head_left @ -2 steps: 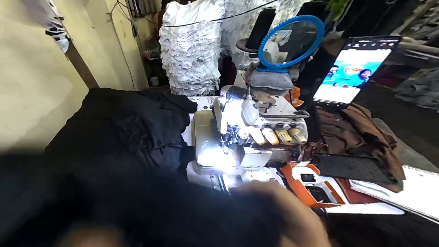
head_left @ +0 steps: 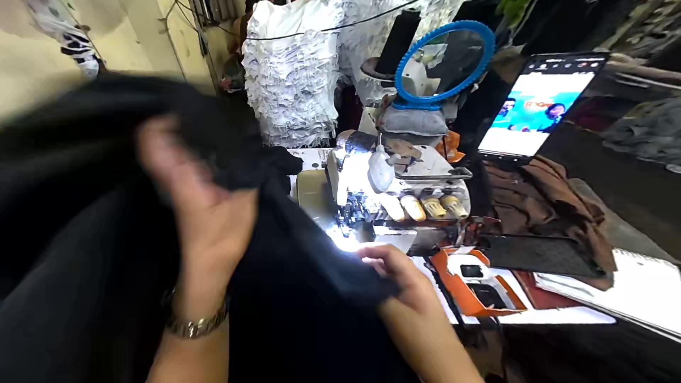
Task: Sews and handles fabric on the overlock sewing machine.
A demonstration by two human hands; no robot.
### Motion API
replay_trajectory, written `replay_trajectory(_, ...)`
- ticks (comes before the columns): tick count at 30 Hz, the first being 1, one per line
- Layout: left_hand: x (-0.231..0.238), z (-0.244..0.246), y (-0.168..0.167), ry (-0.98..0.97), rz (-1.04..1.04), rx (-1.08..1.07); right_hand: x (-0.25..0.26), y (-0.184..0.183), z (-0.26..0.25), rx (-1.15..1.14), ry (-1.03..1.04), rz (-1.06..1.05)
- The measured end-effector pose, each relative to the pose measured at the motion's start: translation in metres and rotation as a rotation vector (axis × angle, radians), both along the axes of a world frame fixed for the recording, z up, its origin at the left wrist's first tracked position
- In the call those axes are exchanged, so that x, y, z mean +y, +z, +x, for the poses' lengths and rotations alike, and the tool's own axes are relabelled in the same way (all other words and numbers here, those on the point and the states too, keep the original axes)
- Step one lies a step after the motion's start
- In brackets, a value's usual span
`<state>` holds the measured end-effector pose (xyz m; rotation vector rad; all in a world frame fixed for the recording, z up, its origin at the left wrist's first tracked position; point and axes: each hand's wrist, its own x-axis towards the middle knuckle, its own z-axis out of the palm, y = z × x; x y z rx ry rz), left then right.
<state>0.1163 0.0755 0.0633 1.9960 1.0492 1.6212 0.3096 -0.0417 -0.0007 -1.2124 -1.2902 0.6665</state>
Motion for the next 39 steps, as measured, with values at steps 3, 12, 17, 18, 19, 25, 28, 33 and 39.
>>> replay_trajectory(3, 0.031, 0.044, -0.060, -0.231, -0.242, 0.406, 0.017, -0.042, 0.013, 0.271, -0.141, -0.368)
replay_trajectory(12, -0.017, 0.056, -0.150, -0.123, 0.002, 0.510, -0.009, -0.093, 0.026, 0.321, 0.079, -0.604)
replay_trajectory(17, 0.014, 0.062, -0.146, -0.110, -0.074, 0.578, 0.005, -0.103, 0.030, 0.295, 0.102, -0.526)
replay_trajectory(18, 0.020, 0.061, -0.145, -0.131, -0.089, 0.579, 0.006, -0.104, 0.032, 0.243, 0.104, -0.523)
replay_trajectory(19, 0.024, 0.057, -0.143, -0.164, -0.105, 0.567, 0.003, -0.104, 0.034, 0.144, 0.096, -0.520)
replay_trajectory(25, 0.033, 0.008, -0.130, -0.426, -0.160, 0.364, -0.021, -0.112, 0.051, -0.384, -0.330, -0.118)
replay_trajectory(28, 0.034, -0.003, -0.139, -0.509, -0.226, 0.490, -0.015, -0.102, 0.034, -0.342, -0.245, 0.043)
replay_trajectory(33, 0.043, -0.006, -0.134, -0.525, -0.195, 0.458, 0.007, -0.116, -0.011, -0.415, -0.030, -0.073)
replay_trajectory(39, 0.017, 0.002, -0.065, -0.883, -0.198, 0.405, -0.016, -0.102, -0.018, -0.056, 0.270, -0.024)
